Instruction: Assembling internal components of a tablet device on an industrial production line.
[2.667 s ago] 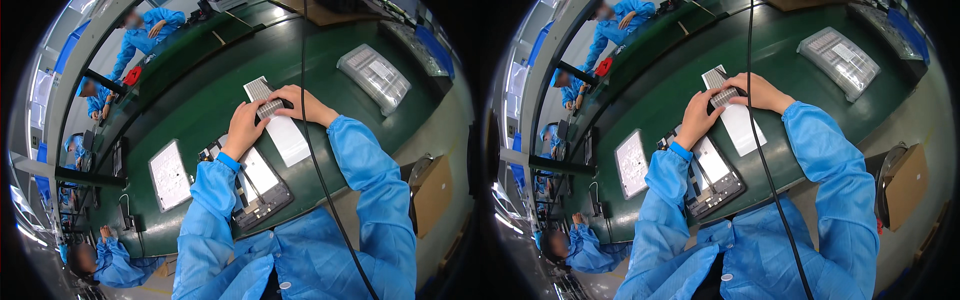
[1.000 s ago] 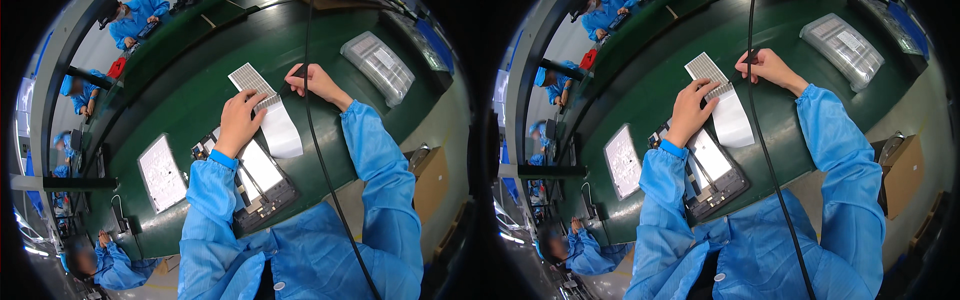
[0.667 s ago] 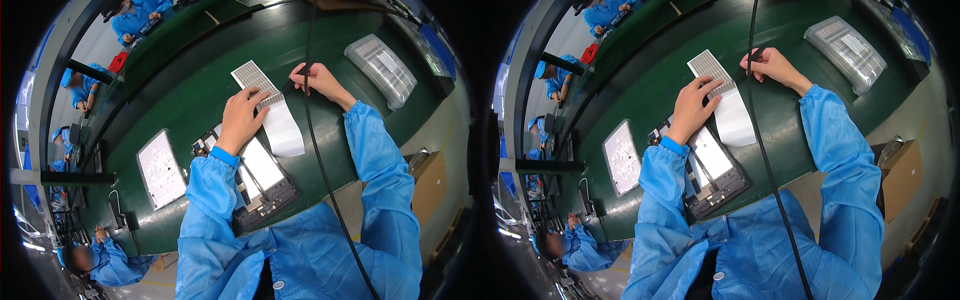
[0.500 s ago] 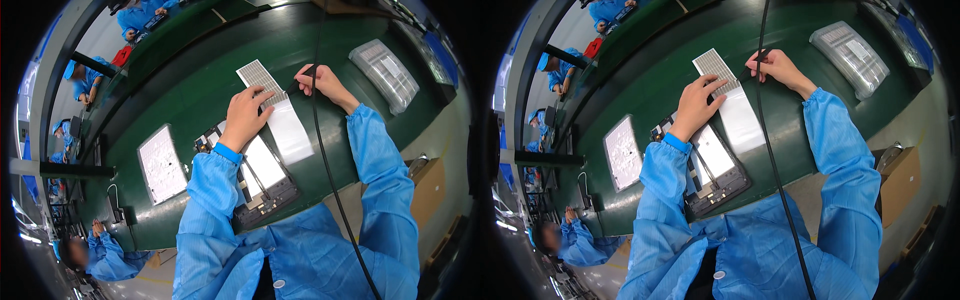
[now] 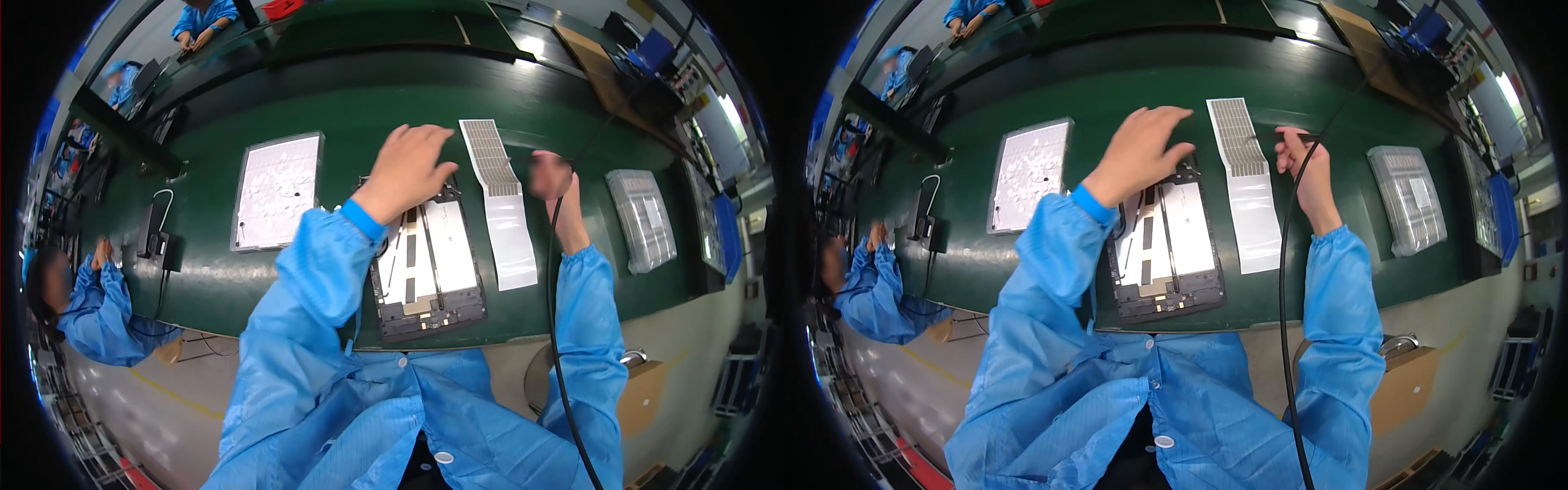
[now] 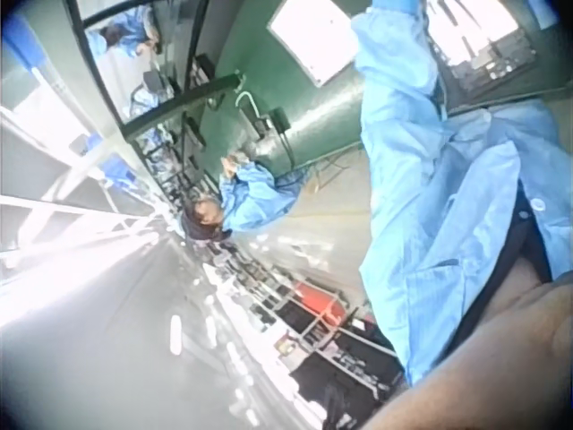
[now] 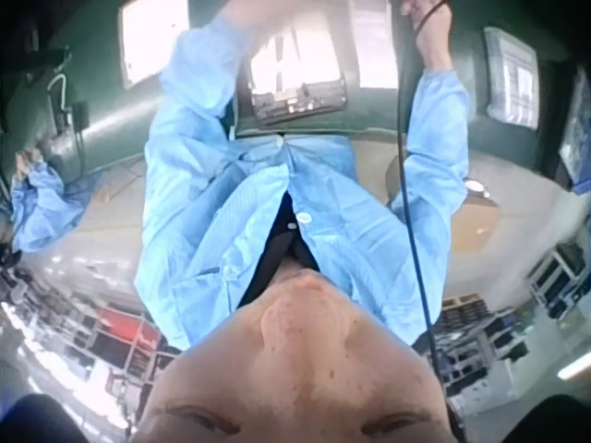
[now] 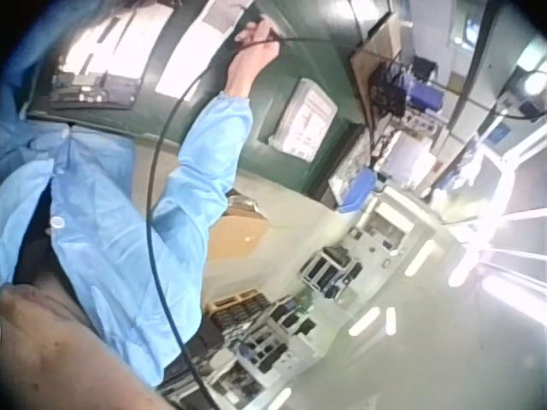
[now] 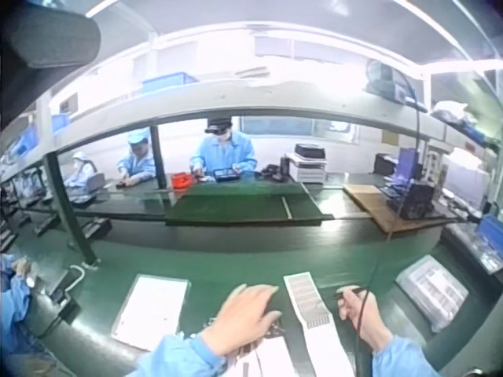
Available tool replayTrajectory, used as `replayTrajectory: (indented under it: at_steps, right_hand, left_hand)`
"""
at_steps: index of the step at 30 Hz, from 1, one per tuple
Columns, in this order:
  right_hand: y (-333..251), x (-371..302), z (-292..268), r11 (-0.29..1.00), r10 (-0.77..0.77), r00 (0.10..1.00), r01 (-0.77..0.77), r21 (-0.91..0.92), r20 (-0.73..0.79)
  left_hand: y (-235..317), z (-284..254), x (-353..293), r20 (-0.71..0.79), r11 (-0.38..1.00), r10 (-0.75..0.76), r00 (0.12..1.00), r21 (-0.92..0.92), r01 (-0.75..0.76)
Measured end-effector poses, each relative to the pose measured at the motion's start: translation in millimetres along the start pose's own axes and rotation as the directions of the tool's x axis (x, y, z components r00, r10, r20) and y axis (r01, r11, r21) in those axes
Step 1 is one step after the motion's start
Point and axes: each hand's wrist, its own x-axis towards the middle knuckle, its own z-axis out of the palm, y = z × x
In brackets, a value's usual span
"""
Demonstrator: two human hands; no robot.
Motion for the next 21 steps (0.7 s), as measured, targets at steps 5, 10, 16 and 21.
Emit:
replayTrajectory:
  at_steps: [5,10,16,21]
  right_hand:
    - [0.3,-0.3,68.5,0.963,0.055,0.99,-0.018,-0.27,0.13]
    - [22.1,27.0,90.7,0.948,0.061,0.957,0.034,-0.317,0.285]
    - [37.2,34.6,88.2,0.948,0.117,0.957,-0.028,-0.316,0.266]
    - [38.9,35.1,88.3,0.968,0.123,0.952,-0.052,-0.247,0.281]
  left_hand:
    - [-15.2,-9.1,-48.2,-0.018,0.991,-0.05,0.999,-0.127,0.047]
    - [-7.9,-1.5,-64.2,-0.082,0.985,-0.071,0.994,-0.161,0.057]
    - [-9.5,-2.1,-65.2,-0.071,0.984,-0.087,0.994,-0.163,0.075]
    - [-9.2,-1.4,-64.9,-0.045,0.986,-0.089,0.995,-0.144,0.082]
